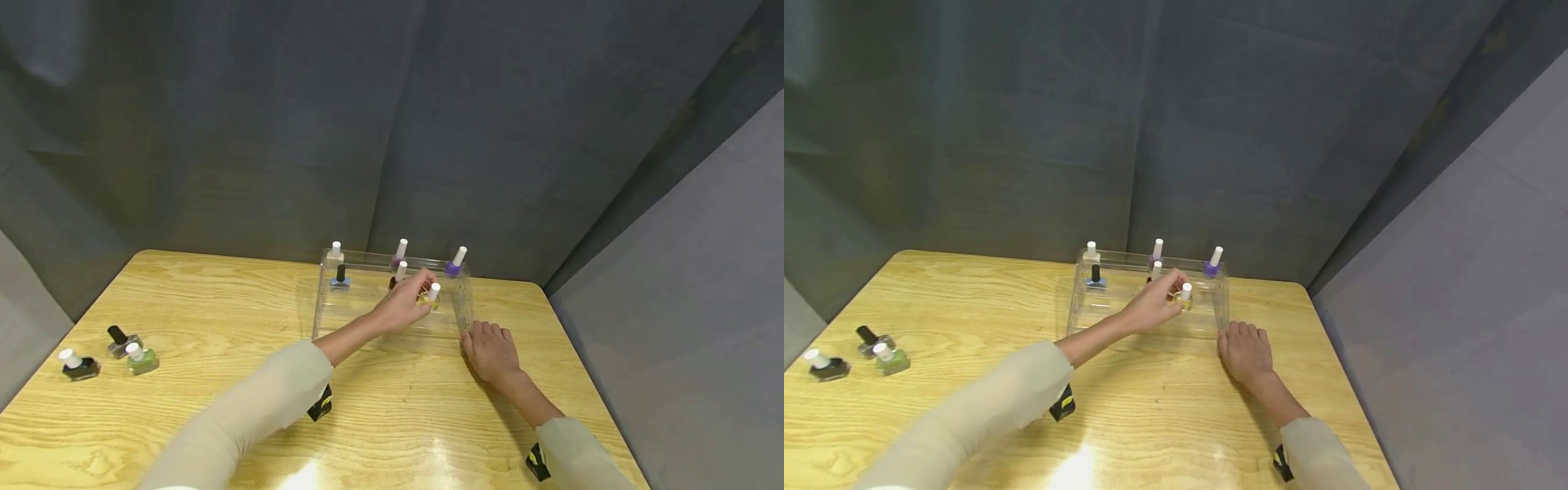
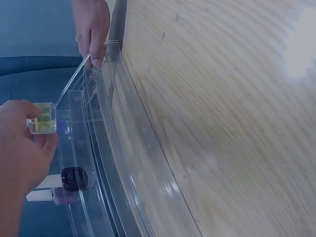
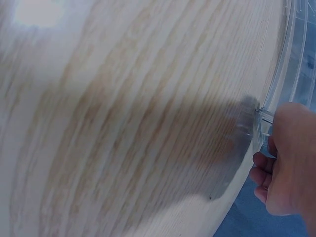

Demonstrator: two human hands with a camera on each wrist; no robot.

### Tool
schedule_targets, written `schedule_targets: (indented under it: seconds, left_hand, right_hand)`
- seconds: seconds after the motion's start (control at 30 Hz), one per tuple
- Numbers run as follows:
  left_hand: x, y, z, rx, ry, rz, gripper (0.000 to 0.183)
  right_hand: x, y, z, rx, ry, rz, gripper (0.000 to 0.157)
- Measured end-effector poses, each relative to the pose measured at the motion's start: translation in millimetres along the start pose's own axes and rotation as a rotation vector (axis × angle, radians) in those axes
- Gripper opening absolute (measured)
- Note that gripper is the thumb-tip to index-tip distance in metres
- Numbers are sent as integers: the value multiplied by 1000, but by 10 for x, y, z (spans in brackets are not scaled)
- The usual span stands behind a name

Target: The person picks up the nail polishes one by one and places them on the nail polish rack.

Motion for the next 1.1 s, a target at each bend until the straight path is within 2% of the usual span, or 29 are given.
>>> schedule_targets:
  seconds: [0.43,0.67,0.83,1.1]
  left_hand:
    - [-83,-285,265,29,-54,-15,39]
    - [-166,-323,339,26,-88,-70,39]
    - [-193,-343,377,35,-106,-71,38]
    - [-149,-361,417,52,-103,-67,39]
  right_hand:
    - [-22,15,-8,-26,27,7,34]
    - [-73,37,-47,25,18,-8,33]
    - [-73,54,-46,60,20,-15,33]
    - [-17,56,68,40,23,-15,34]
Point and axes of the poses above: each hand's wrist, its own y-axis away from the middle knuckle, its own z-axis out of the palm, x = y × z, the point moved 9 cm from there along -y, towards the middle knuckle, and after that the axes turned 14 degrees about x, right-handed, at the moved point
